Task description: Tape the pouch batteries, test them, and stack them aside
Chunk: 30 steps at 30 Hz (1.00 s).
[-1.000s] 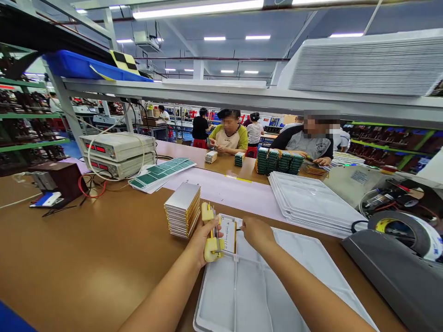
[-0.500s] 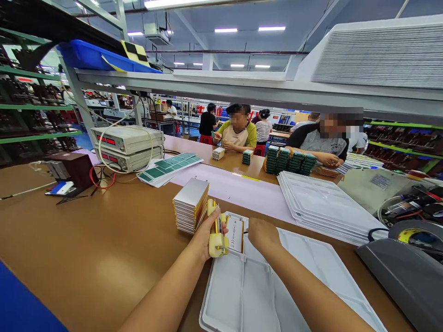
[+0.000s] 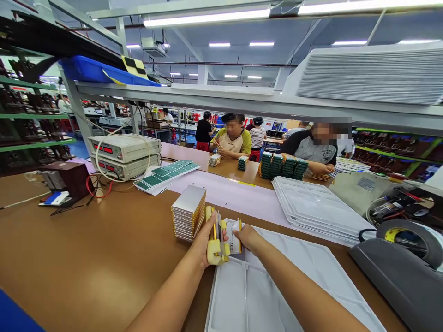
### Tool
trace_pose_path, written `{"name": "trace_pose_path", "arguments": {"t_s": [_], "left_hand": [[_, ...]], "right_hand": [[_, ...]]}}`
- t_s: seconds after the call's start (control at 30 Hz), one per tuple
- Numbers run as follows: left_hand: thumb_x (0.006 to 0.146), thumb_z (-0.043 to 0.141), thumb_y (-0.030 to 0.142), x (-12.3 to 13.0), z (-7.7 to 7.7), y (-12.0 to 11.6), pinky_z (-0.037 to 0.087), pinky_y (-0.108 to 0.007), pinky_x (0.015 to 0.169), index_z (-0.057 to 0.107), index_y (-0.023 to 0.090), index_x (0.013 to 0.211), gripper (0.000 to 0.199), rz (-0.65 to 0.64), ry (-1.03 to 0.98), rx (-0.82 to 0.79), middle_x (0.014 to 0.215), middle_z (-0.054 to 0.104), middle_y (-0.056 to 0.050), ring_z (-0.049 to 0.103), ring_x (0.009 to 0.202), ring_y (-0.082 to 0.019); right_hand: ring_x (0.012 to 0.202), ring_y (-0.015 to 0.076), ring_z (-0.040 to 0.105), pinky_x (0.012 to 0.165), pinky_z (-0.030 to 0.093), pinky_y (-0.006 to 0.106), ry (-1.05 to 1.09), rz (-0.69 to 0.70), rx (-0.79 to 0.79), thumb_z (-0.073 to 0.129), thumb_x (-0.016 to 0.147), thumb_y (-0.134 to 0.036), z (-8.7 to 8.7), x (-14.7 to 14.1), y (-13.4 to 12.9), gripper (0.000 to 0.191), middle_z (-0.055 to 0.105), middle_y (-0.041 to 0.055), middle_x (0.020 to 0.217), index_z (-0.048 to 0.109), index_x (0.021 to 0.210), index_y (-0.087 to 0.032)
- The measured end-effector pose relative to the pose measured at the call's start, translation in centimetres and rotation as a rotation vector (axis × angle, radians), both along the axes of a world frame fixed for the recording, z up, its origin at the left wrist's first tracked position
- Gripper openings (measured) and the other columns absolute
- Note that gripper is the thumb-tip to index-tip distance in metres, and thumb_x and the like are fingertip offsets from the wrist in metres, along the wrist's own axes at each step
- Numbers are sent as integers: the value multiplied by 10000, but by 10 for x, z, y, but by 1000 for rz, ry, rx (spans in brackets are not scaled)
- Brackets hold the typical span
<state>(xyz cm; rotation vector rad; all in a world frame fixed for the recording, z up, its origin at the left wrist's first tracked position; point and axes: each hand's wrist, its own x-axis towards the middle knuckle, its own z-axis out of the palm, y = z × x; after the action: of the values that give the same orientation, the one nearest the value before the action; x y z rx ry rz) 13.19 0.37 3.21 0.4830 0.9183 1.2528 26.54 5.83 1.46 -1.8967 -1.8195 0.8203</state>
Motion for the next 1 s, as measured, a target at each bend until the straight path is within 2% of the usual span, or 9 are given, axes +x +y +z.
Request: {"name": "trace_pose_path", "arguments": {"t_s": [0.1,0.2,0.3,0.4,0.5,0.63,0.77,0.9,1.0], "left_hand": [[586,617,578,-1,3,-3,426,-235,472,574,145,856,512,-30,-55,47,627,567,-23,537,523,-121],[637,579,565,0,7,-7,453,-263,546,595,125,896,511,-96,-181,95,708,611,-62,570,618,-148],[695,538,525,5,9,-11,465,-321,664,590,149,967,467,-193,-389,215,796,644,-71,597,714,-184],[725,487,538,9,8,-15,454,-362,731,566,159,1053,508,-261,-503,286,895,653,-91,601,821,-230],[715,437,604,9,6,-16,454,-382,720,570,143,1048,583,-331,-522,295,895,651,-115,597,847,-261],[698,399,654,5,8,-17,446,-416,738,575,135,1010,631,-403,-554,325,912,638,-128,591,861,-278],[668,385,697,3,13,-19,430,-459,761,569,127,998,684,-390,-556,351,862,634,-124,590,852,-293],[663,403,692,3,13,-21,423,-478,764,537,146,1050,682,-345,-515,363,901,630,-128,597,827,-286],[693,505,566,3,8,-19,433,-448,761,512,152,1095,577,-315,-440,339,978,620,-136,603,811,-256]], "right_hand": [[451,106,444,443,300,226,60,-73,85,524,740,-205,20,12,6,197,477,-13,475,482,552,-160],[516,113,463,475,310,226,125,-106,213,468,779,-273,49,29,6,183,492,-12,541,494,636,-163],[501,105,459,460,316,219,332,6,225,440,775,-333,69,27,-9,187,517,-23,577,514,743,-164],[506,111,476,454,331,218,488,170,136,480,728,-323,73,8,-32,176,551,-5,604,518,742,-151],[604,143,540,503,370,226,383,261,146,491,723,-342,70,-5,-53,190,613,26,705,538,766,-162],[695,181,553,534,345,241,-24,214,398,489,745,-430,70,8,-78,215,632,7,780,558,771,-228],[695,182,545,571,362,258,-97,132,495,314,835,-505,52,45,-91,329,615,5,791,524,818,-253],[668,188,547,600,393,277,-118,94,319,255,837,-552,7,89,-90,392,594,6,732,506,809,-252],[722,203,560,636,415,295,-134,86,223,274,829,-549,-29,118,-90,384,602,27,809,509,827,-245]]}}
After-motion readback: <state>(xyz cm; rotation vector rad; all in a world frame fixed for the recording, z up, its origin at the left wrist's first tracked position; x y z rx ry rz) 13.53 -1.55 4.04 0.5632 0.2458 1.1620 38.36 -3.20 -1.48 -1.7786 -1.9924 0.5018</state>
